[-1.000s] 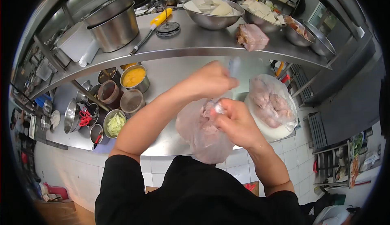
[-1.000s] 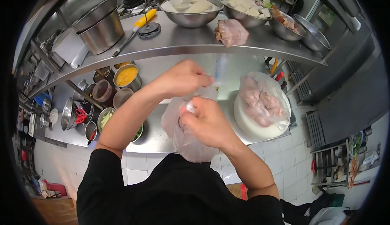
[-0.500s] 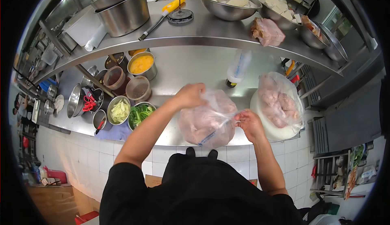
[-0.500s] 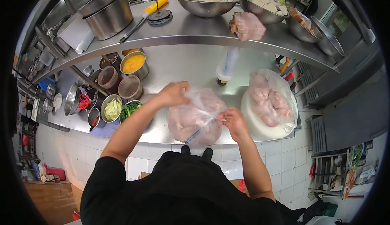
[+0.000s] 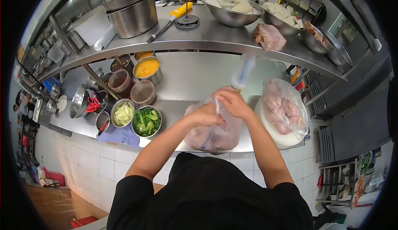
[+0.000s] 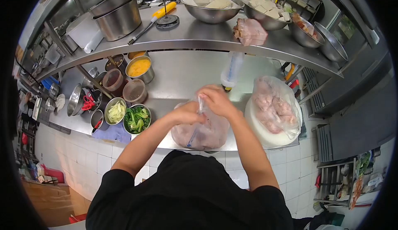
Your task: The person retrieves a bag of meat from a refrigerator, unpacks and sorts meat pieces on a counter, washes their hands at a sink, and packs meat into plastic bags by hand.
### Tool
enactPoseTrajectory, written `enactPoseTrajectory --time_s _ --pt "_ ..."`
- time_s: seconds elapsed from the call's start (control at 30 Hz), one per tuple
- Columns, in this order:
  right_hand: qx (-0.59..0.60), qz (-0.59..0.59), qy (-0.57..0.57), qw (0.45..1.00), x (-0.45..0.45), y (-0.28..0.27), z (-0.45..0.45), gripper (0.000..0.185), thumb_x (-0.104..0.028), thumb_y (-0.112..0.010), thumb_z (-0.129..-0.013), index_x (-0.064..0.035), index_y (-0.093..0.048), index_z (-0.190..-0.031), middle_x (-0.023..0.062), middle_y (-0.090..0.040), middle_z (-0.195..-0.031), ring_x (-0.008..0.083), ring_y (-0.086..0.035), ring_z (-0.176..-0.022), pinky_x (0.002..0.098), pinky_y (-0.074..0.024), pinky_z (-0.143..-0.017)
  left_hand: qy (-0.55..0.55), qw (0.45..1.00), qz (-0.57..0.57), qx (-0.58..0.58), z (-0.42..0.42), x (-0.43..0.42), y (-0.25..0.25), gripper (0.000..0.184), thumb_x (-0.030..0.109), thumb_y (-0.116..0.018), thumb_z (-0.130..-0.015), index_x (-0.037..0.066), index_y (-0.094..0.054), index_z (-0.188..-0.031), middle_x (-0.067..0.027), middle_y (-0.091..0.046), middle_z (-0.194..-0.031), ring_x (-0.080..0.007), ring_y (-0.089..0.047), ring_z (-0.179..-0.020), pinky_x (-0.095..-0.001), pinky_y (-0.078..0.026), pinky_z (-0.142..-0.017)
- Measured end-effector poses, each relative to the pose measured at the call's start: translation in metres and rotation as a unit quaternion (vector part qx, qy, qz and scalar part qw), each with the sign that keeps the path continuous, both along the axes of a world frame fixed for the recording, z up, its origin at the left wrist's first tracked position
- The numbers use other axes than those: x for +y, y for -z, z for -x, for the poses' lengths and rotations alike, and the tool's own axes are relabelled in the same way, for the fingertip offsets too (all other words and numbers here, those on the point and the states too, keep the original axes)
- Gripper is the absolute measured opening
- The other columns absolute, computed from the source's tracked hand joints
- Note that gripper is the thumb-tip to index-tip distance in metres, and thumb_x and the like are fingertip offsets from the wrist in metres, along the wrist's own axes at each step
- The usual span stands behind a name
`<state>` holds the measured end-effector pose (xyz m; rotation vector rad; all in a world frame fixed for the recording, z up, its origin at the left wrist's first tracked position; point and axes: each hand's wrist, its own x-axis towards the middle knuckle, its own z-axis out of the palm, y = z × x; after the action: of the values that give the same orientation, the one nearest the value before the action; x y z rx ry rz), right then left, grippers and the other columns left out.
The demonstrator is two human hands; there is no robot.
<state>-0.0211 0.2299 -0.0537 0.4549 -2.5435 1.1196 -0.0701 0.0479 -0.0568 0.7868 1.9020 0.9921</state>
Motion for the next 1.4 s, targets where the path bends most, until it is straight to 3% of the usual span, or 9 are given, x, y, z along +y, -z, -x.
enactPoseTrajectory --time_s 0.1,0.23,0.4,0.57,0.63,0.83,1.07,1.23,1.4 --pt "-0.220 0.088 0.008 0.971 0.000 0.058 0.030 0.025 -0.021 -0.064 -0.092 -0.0016 -0.068 -0.108 0.0151 -0.072 -0.100 0.0308 -0.067 -0.089 0.0397 -0.0512 -0.082 -0.117 0.892 0.103 0.424 -0.027 -0.005 0.005 0.034 0.024 -0.074 -0.078 -0.004 -0.067 -0.097 -0.0235 -0.072 -0.091 -0.0369 -0.072 -0.088 -0.0469 -0.054 -0.073" --pt "-0.204 0.013 0.077 0.976 -0.006 0.054 0.025 0.035 -0.028 -0.069 -0.088 -0.0053 -0.070 -0.114 0.0151 -0.071 -0.090 0.0303 -0.068 -0.085 0.0393 -0.0527 -0.079 -0.069 0.856 0.061 0.509 -0.016 -0.006 0.028 0.023 0.019 -0.070 -0.081 0.000 -0.068 -0.093 -0.0243 -0.072 -0.093 -0.0362 -0.073 -0.089 -0.0487 -0.052 -0.072" --pt "-0.043 0.003 0.142 0.989 -0.027 -0.004 -0.055 0.034 -0.021 -0.071 -0.087 -0.0068 -0.067 -0.118 0.0110 -0.071 -0.085 0.0262 -0.069 -0.077 0.0379 -0.0547 -0.074 -0.132 0.976 -0.010 -0.175 0.029 -0.008 0.032 0.020 0.022 -0.065 -0.090 0.004 -0.071 -0.093 -0.0035 -0.061 -0.074 -0.0133 -0.048 -0.056 -0.0319 -0.038 -0.058" --pt "-0.115 -0.063 0.205 0.970 -0.036 0.029 -0.072 0.024 -0.024 -0.069 -0.089 -0.0045 -0.064 -0.103 0.0109 -0.069 -0.092 0.0230 -0.066 -0.068 0.0403 -0.0527 -0.064 -0.115 0.984 -0.016 -0.136 0.016 0.004 0.023 0.023 0.024 -0.064 -0.093 0.002 -0.069 -0.093 -0.0020 -0.057 -0.076 -0.0128 -0.049 -0.065 -0.0294 -0.039 -0.061" --pt "-0.374 0.442 0.167 0.798 -0.028 0.037 -0.065 0.017 -0.021 -0.069 -0.088 -0.0062 -0.062 -0.093 0.0062 -0.064 -0.085 0.0195 -0.061 -0.064 0.0370 -0.0477 -0.058 -0.034 0.993 -0.035 0.107 0.017 0.001 0.033 0.027 0.026 -0.063 -0.093 0.001 -0.067 -0.100 -0.0091 -0.064 -0.090 -0.0183 -0.060 -0.079 -0.0322 -0.044 -0.068" --pt "-0.345 0.786 0.059 0.510 -0.016 0.057 -0.067 0.012 -0.020 -0.056 -0.093 -0.0105 -0.056 -0.085 0.0016 -0.054 -0.076 0.0124 -0.050 -0.062 0.0261 -0.0362 -0.053 -0.059 0.894 -0.228 0.382 0.002 -0.025 0.060 0.035 0.033 -0.064 -0.092 0.007 -0.064 -0.116 -0.0146 -0.065 -0.106 -0.0311 -0.062 -0.094 -0.0391 -0.043 -0.086" --pt "-0.372 0.669 0.097 0.636 0.008 0.077 -0.100 0.028 -0.021 -0.059 -0.091 -0.0142 -0.045 -0.068 -0.0040 -0.044 -0.065 0.0106 -0.037 -0.051 0.0255 -0.0290 -0.047 0.027 0.780 -0.161 0.604 0.023 -0.049 0.066 0.033 0.037 -0.068 -0.090 0.010 -0.065 -0.107 -0.0121 -0.067 -0.098 -0.0287 -0.058 -0.078 -0.0402 -0.042 -0.085" --pt "-0.199 0.203 0.188 0.940 -0.018 -0.019 -0.080 0.028 -0.012 -0.064 -0.085 -0.0065 -0.049 -0.062 -0.0045 -0.043 -0.056 0.0074 -0.041 -0.051 0.0306 -0.0318 -0.046 0.029 0.702 -0.156 0.694 0.061 -0.007 0.046 0.030 0.035 -0.067 -0.091 0.014 -0.059 -0.073 -0.0039 -0.061 -0.062 -0.0274 -0.059 -0.061 -0.0401 -0.043 -0.083" --pt "-0.171 0.211 0.228 0.935 0.008 0.013 -0.100 0.030 -0.016 -0.062 -0.087 -0.0007 -0.053 -0.063 -0.0022 -0.047 -0.056 0.0082 -0.043 -0.054 0.0313 -0.0340 -0.049 -0.042 0.688 -0.152 0.708 0.077 -0.019 0.071 0.032 0.035 -0.063 -0.095 0.014 -0.062 -0.072 -0.0052 -0.064 -0.063 -0.0259 -0.061 -0.056 -0.0404 -0.043 -0.082"
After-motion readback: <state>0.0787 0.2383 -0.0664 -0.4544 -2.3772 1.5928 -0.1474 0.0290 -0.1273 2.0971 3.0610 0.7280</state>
